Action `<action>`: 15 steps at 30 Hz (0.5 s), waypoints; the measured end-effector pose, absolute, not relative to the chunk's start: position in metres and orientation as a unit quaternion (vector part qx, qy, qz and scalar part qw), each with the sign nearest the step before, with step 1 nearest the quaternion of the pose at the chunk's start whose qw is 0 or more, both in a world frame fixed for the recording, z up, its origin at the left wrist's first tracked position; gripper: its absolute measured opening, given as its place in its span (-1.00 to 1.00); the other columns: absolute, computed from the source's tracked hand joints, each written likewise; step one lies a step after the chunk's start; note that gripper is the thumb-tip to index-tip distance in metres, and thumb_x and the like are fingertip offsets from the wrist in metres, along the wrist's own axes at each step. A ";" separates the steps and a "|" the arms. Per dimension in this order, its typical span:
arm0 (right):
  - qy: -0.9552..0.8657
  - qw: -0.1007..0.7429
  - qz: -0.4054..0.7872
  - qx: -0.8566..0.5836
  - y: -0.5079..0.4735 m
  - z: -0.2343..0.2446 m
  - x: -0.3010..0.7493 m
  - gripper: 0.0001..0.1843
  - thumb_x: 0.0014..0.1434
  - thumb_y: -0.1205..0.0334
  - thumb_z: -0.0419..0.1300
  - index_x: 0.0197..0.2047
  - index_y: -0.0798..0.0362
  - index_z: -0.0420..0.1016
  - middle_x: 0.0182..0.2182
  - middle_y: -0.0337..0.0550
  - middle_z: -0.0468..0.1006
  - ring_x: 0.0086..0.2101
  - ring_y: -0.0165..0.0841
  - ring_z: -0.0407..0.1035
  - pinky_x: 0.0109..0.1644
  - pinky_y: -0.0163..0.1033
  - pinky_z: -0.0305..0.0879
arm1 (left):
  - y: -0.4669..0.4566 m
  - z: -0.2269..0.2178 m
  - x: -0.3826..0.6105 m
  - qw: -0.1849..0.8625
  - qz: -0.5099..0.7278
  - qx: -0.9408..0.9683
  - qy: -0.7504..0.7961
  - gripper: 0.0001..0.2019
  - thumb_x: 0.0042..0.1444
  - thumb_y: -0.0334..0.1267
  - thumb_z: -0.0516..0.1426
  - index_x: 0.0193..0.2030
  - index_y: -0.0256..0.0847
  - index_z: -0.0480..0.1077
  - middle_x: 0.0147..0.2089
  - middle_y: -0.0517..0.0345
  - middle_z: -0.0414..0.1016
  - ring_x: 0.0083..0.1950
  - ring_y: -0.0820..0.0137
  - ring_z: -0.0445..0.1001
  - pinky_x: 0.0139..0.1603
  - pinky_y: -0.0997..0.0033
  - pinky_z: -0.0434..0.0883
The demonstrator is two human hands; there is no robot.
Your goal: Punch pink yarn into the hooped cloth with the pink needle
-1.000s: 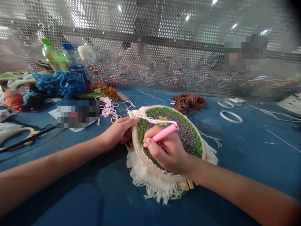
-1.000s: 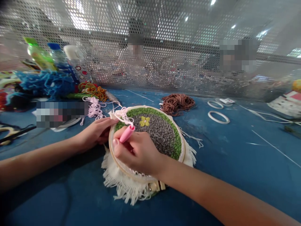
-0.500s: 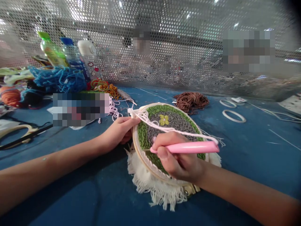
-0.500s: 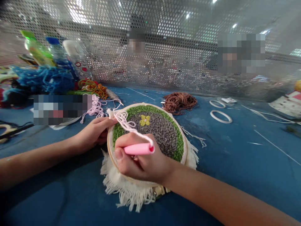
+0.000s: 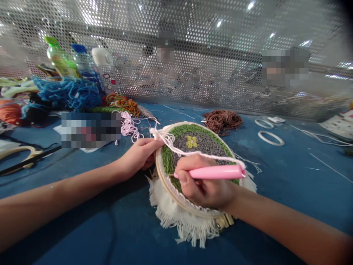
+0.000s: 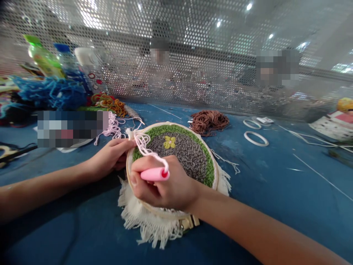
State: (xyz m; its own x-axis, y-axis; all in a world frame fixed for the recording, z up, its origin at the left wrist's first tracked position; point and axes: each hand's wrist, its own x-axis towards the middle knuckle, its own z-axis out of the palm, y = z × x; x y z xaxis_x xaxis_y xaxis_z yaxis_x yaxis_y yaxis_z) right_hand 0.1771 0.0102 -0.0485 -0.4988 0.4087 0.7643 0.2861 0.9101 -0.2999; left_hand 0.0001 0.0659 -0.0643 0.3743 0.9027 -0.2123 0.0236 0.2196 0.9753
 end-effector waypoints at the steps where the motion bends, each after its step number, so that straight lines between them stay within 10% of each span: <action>1: -0.861 0.462 0.067 -0.200 0.010 -0.049 0.178 -0.86 0.18 0.40 0.05 -0.39 0.03 0.18 -0.47 -0.31 0.43 -0.51 -0.55 0.30 -0.47 -0.39 0.20 | 0.066 -0.064 0.000 0.642 0.342 0.523 0.444 -0.66 0.18 -0.13 0.04 -0.55 -0.16 0.08 -0.70 0.43 -0.11 -0.72 0.62 -0.18 -0.76 0.61 -0.18; 15: -0.863 0.445 0.072 -0.228 0.010 -0.055 0.176 -0.96 0.20 0.35 0.03 -0.30 0.03 0.26 -0.54 -0.31 0.41 -0.57 -0.49 0.26 -0.49 -0.34 0.21 | 0.066 -0.069 -0.003 0.637 0.337 0.538 0.437 -0.63 0.17 -0.07 0.06 -0.56 -0.17 0.06 -0.69 0.43 -0.10 -0.71 0.63 -0.16 -0.75 0.61 -0.16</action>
